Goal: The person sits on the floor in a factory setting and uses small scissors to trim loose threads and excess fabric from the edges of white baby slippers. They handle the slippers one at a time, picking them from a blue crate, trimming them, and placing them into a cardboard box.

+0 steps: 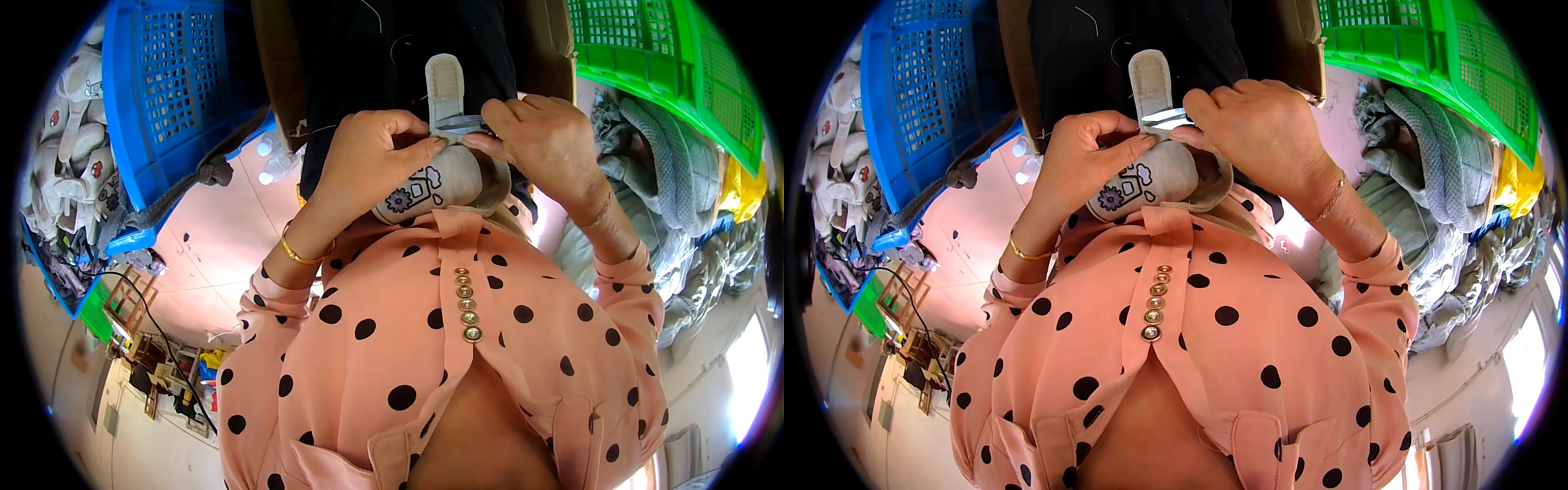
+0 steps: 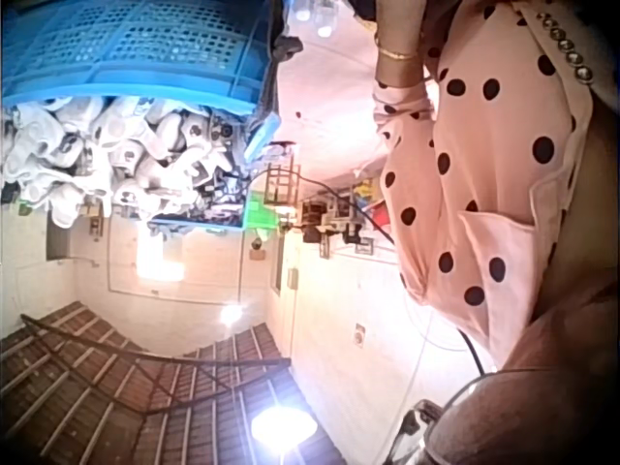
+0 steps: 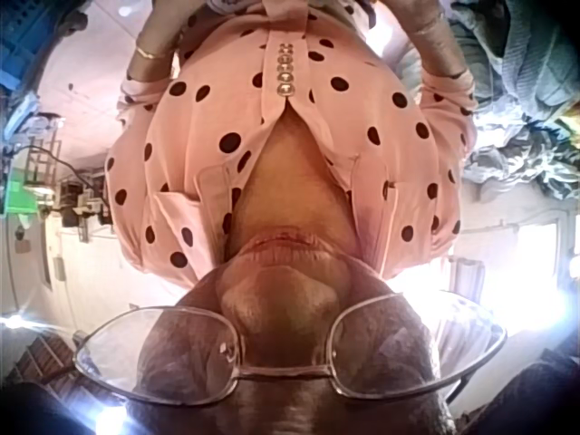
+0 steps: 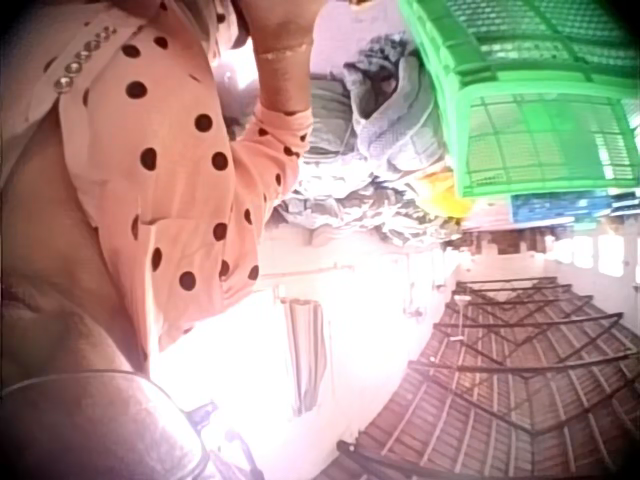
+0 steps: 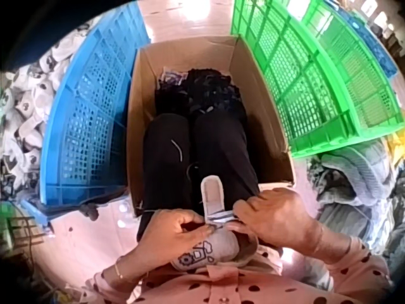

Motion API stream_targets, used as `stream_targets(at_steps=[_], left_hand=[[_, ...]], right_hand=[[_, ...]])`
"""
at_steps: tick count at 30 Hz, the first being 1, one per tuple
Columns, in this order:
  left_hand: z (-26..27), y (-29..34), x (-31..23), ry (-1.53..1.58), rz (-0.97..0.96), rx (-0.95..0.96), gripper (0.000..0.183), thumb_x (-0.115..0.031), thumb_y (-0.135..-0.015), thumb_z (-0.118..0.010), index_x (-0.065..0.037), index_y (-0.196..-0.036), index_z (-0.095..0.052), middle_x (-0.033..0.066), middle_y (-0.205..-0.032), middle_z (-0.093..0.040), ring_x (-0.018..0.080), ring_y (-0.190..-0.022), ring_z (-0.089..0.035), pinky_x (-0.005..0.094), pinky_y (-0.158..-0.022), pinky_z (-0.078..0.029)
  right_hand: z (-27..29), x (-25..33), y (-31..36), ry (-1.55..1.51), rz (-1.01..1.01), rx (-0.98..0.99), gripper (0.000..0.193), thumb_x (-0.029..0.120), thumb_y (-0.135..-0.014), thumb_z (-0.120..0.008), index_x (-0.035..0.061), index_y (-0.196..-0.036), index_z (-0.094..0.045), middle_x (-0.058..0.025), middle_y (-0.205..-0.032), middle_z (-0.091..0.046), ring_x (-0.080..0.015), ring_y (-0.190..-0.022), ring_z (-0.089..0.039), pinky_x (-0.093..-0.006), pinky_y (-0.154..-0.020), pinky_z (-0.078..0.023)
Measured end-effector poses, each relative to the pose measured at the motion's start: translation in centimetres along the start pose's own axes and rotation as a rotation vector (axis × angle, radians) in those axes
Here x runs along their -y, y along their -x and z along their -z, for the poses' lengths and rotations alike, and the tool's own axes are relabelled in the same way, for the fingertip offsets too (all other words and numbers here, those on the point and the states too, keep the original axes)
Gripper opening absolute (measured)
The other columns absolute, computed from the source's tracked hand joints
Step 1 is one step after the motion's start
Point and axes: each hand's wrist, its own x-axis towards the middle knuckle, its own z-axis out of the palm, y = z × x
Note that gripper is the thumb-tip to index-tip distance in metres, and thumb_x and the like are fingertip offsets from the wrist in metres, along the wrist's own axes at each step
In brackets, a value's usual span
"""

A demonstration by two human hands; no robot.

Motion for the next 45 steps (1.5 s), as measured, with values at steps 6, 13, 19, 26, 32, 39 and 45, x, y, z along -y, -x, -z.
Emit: stream_targets(at_steps=[6,13,19,26,32,39,45], left_hand=[[-0.1,0.0,0.2,0.041,-0.006,0.009,0.019,-0.013,-0.086,-0.074,0.004,-0.095,-0.071,0.0042,-0.079,-0.069,0.0060,-0.072,-0.060,0.0211,-0.065,-0.048],[-0.2,0.0,0.1,0.035,-0.017,-0.002,0.019,-0.012,-0.085,-0.074,0.003,-0.095,-0.071,0.0049,-0.079,-0.070,0.0065,-0.073,-0.061,0.0215,-0.066,-0.049],[-0.4,0.2,-0.2,-0.001,-0.014,-0.029,0.020,-0.013,-0.084,-0.075,0.004,-0.094,-0.071,0.0073,-0.079,-0.071,0.0080,-0.071,-0.063,0.0220,-0.065,-0.050],[-0.8,0.7,-0.3,-0.082,-0.018,-0.082,0.023,-0.016,-0.083,-0.076,0.004,-0.092,-0.072,0.0090,-0.077,-0.072,0.0089,-0.066,-0.064,0.0225,-0.062,-0.050],[-1.1,1.1,-0.5,-0.033,0.011,-0.118,0.024,-0.022,-0.078,-0.076,-0.001,-0.087,-0.075,0.0133,-0.077,-0.071,0.0197,-0.066,-0.070,0.0267,-0.062,-0.052],[-1.2,1.4,0.1,-0.044,-0.049,-0.105,0.017,-0.012,-0.082,-0.077,0.003,-0.089,-0.072,0.0077,-0.082,-0.072,0.0092,-0.073,-0.067,0.0220,-0.067,-0.053],[-1.2,1.0,0.0,-0.018,-0.140,-0.077,0.016,-0.012,-0.086,-0.074,0.001,-0.093,-0.070,0.0064,-0.082,-0.071,0.0091,-0.074,-0.067,0.0216,-0.067,-0.053]], right_hand=[[0.0,-0.2,0.2,0.001,0.025,-0.022,0.037,0.046,-0.080,-0.068,0.0145,-0.073,-0.051,0.0016,-0.058,-0.047,-0.0151,-0.057,-0.055,-0.0282,-0.053,-0.045],[-0.2,0.0,0.2,0.007,0.033,-0.038,0.036,0.045,-0.081,-0.067,0.0144,-0.073,-0.051,0.0018,-0.058,-0.047,-0.0151,-0.057,-0.054,-0.0274,-0.054,-0.045],[0.9,0.6,-0.3,0.028,0.010,0.018,0.034,0.044,-0.082,-0.066,0.0147,-0.073,-0.052,0.0017,-0.059,-0.049,-0.0149,-0.057,-0.055,-0.0275,-0.056,-0.046],[2.5,1.5,-0.7,0.067,-0.013,0.163,0.030,0.039,-0.084,-0.067,0.0134,-0.075,-0.055,0.0010,-0.061,-0.055,-0.0147,-0.060,-0.059,-0.0279,-0.055,-0.047],[2.7,1.8,-0.7,0.065,0.004,0.199,0.030,0.038,-0.084,-0.067,0.0126,-0.074,-0.054,0.0008,-0.059,-0.055,-0.0154,-0.058,-0.060,-0.0284,-0.052,-0.046],[1.6,0.0,-0.3,-0.438,-0.334,0.168,0.034,0.038,-0.086,-0.069,0.0056,-0.083,-0.060,-0.0052,-0.068,-0.064,-0.0197,-0.065,-0.065,-0.0292,-0.055,-0.048],[-2.7,1.0,-0.5,-1.314,-0.627,-0.081,0.031,0.029,-0.093,-0.068,-0.0013,-0.098,-0.063,-0.0018,-0.075,-0.057,-0.0057,-0.069,-0.052,-0.0242,-0.057,-0.043]])
